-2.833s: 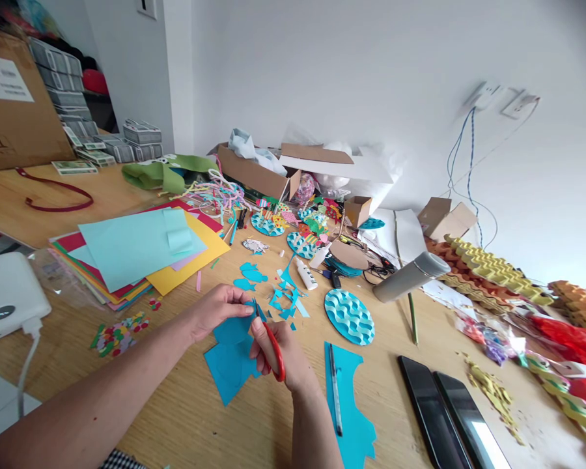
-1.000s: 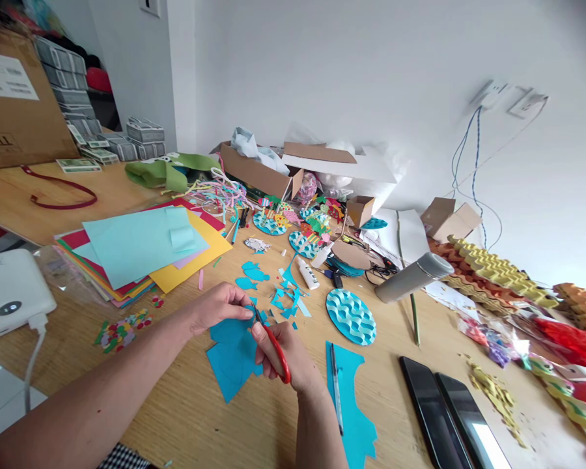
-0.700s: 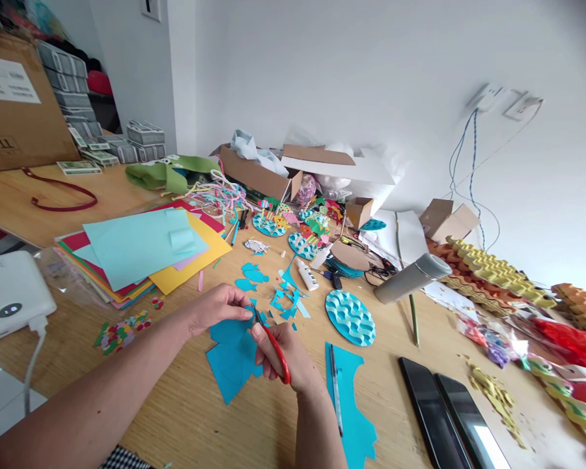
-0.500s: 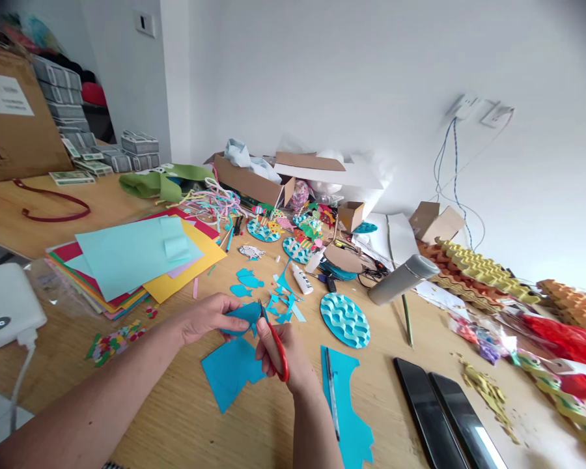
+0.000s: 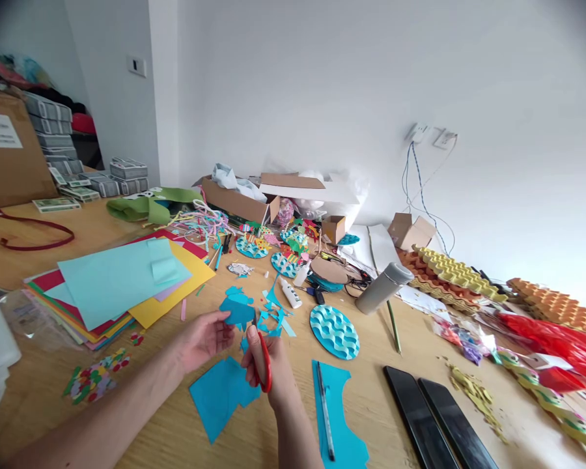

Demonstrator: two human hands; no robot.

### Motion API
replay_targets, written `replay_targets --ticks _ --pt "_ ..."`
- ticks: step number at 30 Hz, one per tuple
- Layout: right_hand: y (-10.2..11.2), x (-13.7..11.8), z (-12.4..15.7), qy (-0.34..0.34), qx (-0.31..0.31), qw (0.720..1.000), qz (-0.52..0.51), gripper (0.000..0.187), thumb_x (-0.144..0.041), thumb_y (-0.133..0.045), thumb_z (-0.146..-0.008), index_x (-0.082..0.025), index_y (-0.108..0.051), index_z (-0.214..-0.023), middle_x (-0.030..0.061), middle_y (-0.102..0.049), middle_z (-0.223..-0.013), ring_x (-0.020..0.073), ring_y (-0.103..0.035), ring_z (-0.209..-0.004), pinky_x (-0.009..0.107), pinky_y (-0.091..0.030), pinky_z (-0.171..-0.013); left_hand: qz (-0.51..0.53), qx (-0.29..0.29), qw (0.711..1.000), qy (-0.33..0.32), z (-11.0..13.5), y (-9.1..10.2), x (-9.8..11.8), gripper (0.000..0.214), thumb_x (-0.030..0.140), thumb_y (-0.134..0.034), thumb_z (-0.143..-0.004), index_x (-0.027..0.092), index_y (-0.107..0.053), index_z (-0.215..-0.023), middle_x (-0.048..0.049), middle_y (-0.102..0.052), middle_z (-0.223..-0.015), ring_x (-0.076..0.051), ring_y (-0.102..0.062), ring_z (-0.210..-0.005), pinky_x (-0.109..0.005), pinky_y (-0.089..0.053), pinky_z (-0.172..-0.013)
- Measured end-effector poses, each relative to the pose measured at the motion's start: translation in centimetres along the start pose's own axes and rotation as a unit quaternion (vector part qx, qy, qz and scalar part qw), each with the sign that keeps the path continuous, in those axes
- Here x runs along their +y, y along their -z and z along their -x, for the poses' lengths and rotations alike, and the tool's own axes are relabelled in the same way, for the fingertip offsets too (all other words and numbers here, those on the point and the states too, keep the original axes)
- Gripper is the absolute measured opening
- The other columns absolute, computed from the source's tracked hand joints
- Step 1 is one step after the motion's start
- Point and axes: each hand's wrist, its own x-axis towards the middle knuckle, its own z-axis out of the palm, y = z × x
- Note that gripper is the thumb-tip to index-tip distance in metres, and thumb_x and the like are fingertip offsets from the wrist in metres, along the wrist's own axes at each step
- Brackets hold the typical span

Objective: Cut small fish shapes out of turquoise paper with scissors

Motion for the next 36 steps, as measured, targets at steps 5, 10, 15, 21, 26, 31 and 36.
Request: replay_targets --ticks 5,10,15,21,26,31,36 --pt "-0.4 0.6 -0.4 -0.005 -0.002 1.000 -0.005 0.072 -0.081 -0.041 -0.075 -0.016 -0.051 -0.047 0.0010 -0.046 -0.034 0.0068 -0.038 -0.028 0.020 -0.028 -0.034 -0.019 -0.121 0.992 0.032 0.5 -0.5 -1.4 0.028 0.037 -0.074 -0.071 0.010 -0.065 -0.072 -0.0073 -0.067 -0.066 -0.015 -0.062 -0.059 -0.027 -0.048 -0.060" --pt "-0.4 0.8 -0.5 0.000 -0.009 1.000 0.003 0.071 -0.080 -0.042 -0.075 -0.016 -0.053 -0.049 0.0015 -0.048 -0.035 0.0072 -0.040 -0.029 0.020 -0.030 -0.034 -0.054 -0.152 0.987 -0.025 1.0 -0.7 -1.6 0.025 0.027 -0.081 -0.061 0.010 -0.067 -0.071 -0.0050 -0.066 -0.064 -0.014 -0.060 -0.059 -0.027 -0.045 -0.063" --pt "-0.9 0.5 -0.3 -0.019 -0.004 1.000 0.015 0.072 -0.082 -0.042 -0.073 -0.015 -0.053 -0.048 0.0010 -0.046 -0.034 0.0068 -0.039 -0.029 0.019 -0.028 -0.033 -0.047 -0.073 0.993 -0.076 0.5 -0.5 -1.7 0.025 0.026 -0.083 -0.055 0.011 -0.068 -0.069 -0.0045 -0.067 -0.069 -0.013 -0.061 -0.064 -0.026 -0.045 -0.066" --pt "-1.3 0.7 -0.3 -0.025 -0.017 0.999 0.016 0.073 -0.083 -0.042 -0.072 -0.014 -0.055 -0.051 0.0008 -0.047 -0.035 0.0068 -0.039 -0.029 0.018 -0.027 -0.032 -0.052 -0.062 0.990 -0.114 0.6 -0.6 -1.6 0.024 0.029 -0.081 -0.055 0.012 -0.064 -0.060 -0.0027 -0.065 -0.063 -0.013 -0.058 -0.062 -0.027 -0.045 -0.065" --pt "-1.4 0.9 -0.4 -0.023 -0.022 0.999 0.033 0.074 -0.085 -0.040 -0.071 -0.015 -0.053 -0.050 0.0010 -0.048 -0.036 0.0065 -0.039 -0.029 0.018 -0.026 -0.032 -0.082 -0.053 0.986 -0.133 0.9 -0.9 -1.6 0.029 0.033 -0.080 -0.055 0.013 -0.060 -0.055 -0.0018 -0.061 -0.056 -0.013 -0.056 -0.058 -0.028 -0.044 -0.063" --pt "-1.6 0.9 -0.3 -0.019 -0.024 0.999 0.040 0.075 -0.086 -0.039 -0.069 -0.015 -0.053 -0.048 0.0011 -0.048 -0.036 0.0063 -0.038 -0.029 0.019 -0.027 -0.033 -0.104 -0.030 0.982 -0.158 0.9 -1.0 -1.7 0.028 0.033 -0.078 -0.057 0.013 -0.060 -0.058 -0.0016 -0.061 -0.059 -0.014 -0.057 -0.060 -0.029 -0.045 -0.065" --pt "-1.4 0.7 -0.1 -0.020 -0.032 0.999 0.026 0.075 -0.085 -0.040 -0.070 -0.015 -0.056 -0.051 0.0012 -0.048 -0.037 0.0078 -0.041 -0.031 0.020 -0.029 -0.034 -0.151 -0.033 0.970 -0.186 0.9 -1.0 -1.6 0.024 0.033 -0.074 -0.061 0.013 -0.060 -0.059 -0.0031 -0.063 -0.059 -0.016 -0.059 -0.061 -0.032 -0.046 -0.068"
